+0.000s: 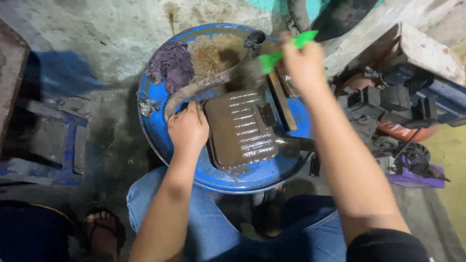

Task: Scrubbing a metal muffler body with various brushes to remove dirt and rust on a blue barrel work surface.

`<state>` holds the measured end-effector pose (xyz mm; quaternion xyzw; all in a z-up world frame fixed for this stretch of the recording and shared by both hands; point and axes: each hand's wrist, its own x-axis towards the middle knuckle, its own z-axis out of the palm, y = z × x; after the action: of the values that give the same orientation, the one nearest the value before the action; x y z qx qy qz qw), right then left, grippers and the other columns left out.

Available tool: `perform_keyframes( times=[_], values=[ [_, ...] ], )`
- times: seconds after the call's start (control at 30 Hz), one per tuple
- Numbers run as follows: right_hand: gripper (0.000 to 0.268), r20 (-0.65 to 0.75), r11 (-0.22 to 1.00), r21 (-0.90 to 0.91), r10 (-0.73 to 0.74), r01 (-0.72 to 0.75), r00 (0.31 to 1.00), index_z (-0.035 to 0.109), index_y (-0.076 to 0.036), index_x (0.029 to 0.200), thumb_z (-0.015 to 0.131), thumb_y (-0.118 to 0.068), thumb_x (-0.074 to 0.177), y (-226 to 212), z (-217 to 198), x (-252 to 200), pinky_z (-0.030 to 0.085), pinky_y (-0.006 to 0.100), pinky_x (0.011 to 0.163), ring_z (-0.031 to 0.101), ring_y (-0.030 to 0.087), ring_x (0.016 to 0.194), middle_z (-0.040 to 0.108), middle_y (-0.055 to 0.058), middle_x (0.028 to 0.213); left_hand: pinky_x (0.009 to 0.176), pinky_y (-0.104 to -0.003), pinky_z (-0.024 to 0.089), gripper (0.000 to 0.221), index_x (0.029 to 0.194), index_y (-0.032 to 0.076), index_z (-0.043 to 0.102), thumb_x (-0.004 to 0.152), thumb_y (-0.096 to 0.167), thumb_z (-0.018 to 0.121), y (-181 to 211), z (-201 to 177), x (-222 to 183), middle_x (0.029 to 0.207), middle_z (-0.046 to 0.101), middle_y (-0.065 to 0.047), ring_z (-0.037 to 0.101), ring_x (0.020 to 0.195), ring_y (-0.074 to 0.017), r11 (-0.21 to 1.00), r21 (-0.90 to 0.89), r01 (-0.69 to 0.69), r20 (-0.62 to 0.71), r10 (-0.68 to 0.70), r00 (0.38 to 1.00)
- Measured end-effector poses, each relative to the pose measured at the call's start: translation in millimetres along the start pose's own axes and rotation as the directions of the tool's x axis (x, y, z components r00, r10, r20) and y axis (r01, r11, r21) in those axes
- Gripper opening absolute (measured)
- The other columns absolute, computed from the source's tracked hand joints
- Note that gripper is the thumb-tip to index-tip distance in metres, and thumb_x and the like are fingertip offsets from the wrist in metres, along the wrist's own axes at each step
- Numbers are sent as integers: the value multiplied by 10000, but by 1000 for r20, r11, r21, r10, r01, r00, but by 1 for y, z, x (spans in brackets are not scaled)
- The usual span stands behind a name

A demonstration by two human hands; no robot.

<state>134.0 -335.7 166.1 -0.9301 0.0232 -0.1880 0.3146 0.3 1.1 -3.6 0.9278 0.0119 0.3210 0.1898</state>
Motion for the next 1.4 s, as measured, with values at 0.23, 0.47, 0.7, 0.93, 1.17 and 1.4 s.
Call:
perform_keyframes(
  times=[0.23, 0.47, 0.7, 0.93, 1.17, 1.4],
  values=[
    [777, -217, 986, -151, 37, -71, 975, 738, -148, 821, 649, -669, 1390, 123, -59, 51, 616, 512, 810, 859, 286, 797, 800, 69, 729, 782, -562, 631, 193, 1082, 168, 797, 1183, 241, 650, 5, -8, 3, 737, 787, -87, 786, 702, -410, 999, 38, -3, 35, 2, 999],
    [421, -15, 965, -255, -60, 54, 998, 810, -188, 1085, 826, -535, 1324, 166, -28, 86, 618, 579, 895, 848, 408, 1011, 888, 103, 962, 1042, -551, 616, 284, 1159, 192, 845, 1217, 313, 595, 0, 9, -8, 783, 837, -35, 846, 789, -347, 996, 82, 34, 78, -40, 996],
    [458, 46, 977, -215, 4, 6, 999, 921, -125, 1367, 856, -574, 1307, 223, -8, 108, 635, 692, 1042, 822, 525, 1242, 892, 233, 1161, 998, -473, 659, 330, 1211, 113, 921, 1223, 299, 649, 1, 7, -10, 853, 879, -65, 878, 859, -321, 995, 99, 12, 20, -14, 1000],
    [587, 197, 899, 64, 414, -433, 889, 866, -120, 1416, 951, -631, 1140, 228, 2, 100, 758, 600, 883, 878, 416, 1148, 886, 210, 1274, 685, -378, 604, 313, 937, 265, 729, 1207, 376, 616, -13, 13, -5, 550, 608, 16, 728, 544, -210, 969, 232, -85, -89, 108, 990],
    [502, 377, 810, 368, 318, -456, 870, 690, 56, 1602, 775, -274, 1234, 168, -31, 68, 715, 659, 1014, 842, 541, 1263, 743, 429, 1482, 795, -439, 627, 309, 1043, 218, 758, 1224, 382, 570, -9, 5, -7, 664, 737, -45, 827, 692, -287, 982, 186, -18, 53, 8, 999],
    [387, 385, 860, 361, 214, -360, 898, 771, 28, 1513, 796, -266, 1263, 187, -29, 67, 734, 629, 948, 844, 536, 1172, 782, 423, 1320, 868, -428, 642, 312, 1151, 179, 811, 1247, 337, 559, 1, -13, -1, 726, 795, -78, 849, 745, -304, 986, 167, 20, 157, -47, 986]
  ],
)
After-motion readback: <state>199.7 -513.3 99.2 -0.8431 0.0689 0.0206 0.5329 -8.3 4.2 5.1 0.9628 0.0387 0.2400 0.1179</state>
